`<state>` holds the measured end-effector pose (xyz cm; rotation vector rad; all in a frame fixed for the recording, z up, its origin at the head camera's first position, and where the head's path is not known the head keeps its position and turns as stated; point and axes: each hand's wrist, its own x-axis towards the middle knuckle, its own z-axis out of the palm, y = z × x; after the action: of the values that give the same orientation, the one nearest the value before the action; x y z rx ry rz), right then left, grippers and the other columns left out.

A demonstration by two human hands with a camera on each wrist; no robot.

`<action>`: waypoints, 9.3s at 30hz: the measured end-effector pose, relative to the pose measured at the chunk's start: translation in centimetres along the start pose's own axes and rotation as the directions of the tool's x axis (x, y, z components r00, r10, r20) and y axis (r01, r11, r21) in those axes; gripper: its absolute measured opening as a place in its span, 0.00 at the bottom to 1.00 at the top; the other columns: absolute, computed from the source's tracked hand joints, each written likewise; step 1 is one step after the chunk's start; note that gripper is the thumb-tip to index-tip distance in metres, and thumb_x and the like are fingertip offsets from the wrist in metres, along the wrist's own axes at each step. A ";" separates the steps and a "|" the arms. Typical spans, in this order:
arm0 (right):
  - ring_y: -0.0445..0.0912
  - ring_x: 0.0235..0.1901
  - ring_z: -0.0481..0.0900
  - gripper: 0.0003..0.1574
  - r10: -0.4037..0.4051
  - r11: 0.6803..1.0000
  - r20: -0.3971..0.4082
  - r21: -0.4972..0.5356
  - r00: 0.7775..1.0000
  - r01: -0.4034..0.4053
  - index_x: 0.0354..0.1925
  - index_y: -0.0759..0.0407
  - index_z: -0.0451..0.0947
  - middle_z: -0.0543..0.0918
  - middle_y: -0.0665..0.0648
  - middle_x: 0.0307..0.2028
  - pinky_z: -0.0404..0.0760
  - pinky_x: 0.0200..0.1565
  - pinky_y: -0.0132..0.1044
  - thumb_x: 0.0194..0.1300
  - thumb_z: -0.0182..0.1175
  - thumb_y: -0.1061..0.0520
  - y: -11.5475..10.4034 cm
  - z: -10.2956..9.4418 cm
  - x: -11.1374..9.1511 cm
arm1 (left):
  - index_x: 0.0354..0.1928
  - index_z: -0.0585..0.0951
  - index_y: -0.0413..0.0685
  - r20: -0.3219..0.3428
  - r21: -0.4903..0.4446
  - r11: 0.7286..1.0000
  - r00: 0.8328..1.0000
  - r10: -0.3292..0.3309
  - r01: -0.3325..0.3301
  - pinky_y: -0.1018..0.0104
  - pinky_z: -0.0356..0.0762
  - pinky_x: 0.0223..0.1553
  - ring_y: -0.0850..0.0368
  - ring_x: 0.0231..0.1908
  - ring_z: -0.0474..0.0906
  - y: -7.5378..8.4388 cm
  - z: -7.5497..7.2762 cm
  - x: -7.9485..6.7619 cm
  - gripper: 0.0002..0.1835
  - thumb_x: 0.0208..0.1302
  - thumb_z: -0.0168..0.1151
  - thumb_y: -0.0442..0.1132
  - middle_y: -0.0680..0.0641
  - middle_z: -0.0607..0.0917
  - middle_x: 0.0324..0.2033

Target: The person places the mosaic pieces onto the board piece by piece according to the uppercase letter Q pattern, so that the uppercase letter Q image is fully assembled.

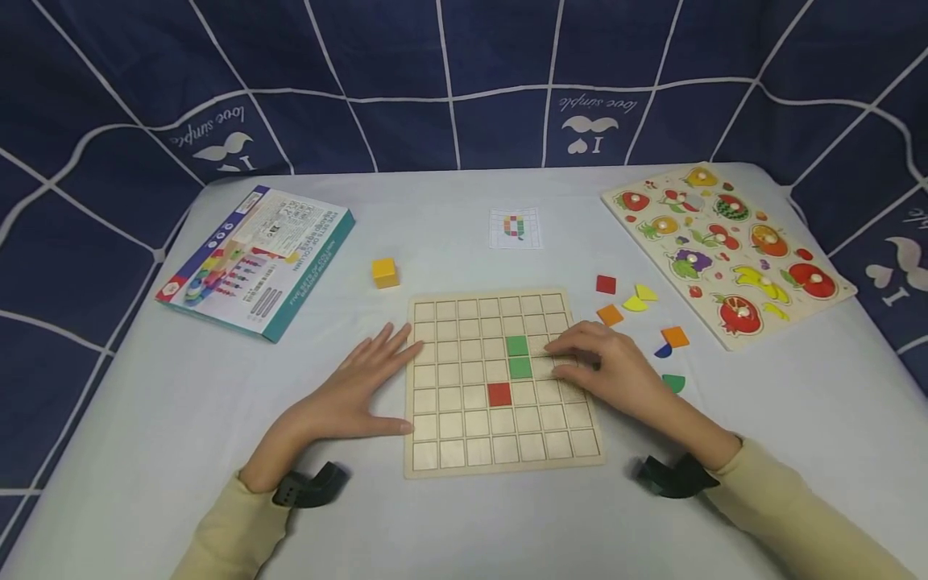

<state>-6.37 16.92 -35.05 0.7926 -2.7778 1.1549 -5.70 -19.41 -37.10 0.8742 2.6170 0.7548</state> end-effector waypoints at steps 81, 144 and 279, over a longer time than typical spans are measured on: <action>0.43 0.37 0.80 0.13 0.134 0.951 0.002 0.279 0.991 -0.129 0.41 0.63 0.81 0.82 0.53 0.38 0.79 0.39 0.29 0.57 0.63 0.71 -0.3 -2.2 0.4 | 0.73 0.52 0.51 0.003 -0.002 1.000 1.000 0.006 -0.006 0.51 0.29 0.66 0.50 0.70 0.29 -0.1 0.0 0.1 0.55 0.47 0.68 0.63 0.47 0.42 0.72; 0.45 0.30 0.79 0.19 0.366 0.913 -0.030 0.202 0.930 -0.353 0.52 0.66 0.77 0.79 0.64 0.49 0.75 0.27 0.27 0.63 0.61 0.60 6.4 -5.0 0.2 | 0.73 0.53 0.53 -0.024 -0.002 1.000 1.000 -0.006 0.006 0.50 0.31 0.66 0.51 0.70 0.31 -0.2 0.6 -0.4 0.55 0.46 0.67 0.65 0.48 0.43 0.72; 0.46 0.21 0.67 0.25 0.340 0.925 -0.173 -0.117 0.925 -0.362 0.53 0.63 0.77 0.74 0.58 0.33 0.66 0.21 0.29 0.56 0.63 0.70 8.1 -7.1 -6.2 | 0.72 0.55 0.51 -0.015 0.001 1.000 1.000 0.002 -0.002 0.49 0.31 0.66 0.50 0.70 0.31 -0.1 0.2 -0.1 0.54 0.46 0.68 0.63 0.47 0.44 0.72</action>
<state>-5.95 29.22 -36.56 0.1852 -2.9070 0.9818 -5.59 -19.50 -37.28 0.8751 2.6304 0.7633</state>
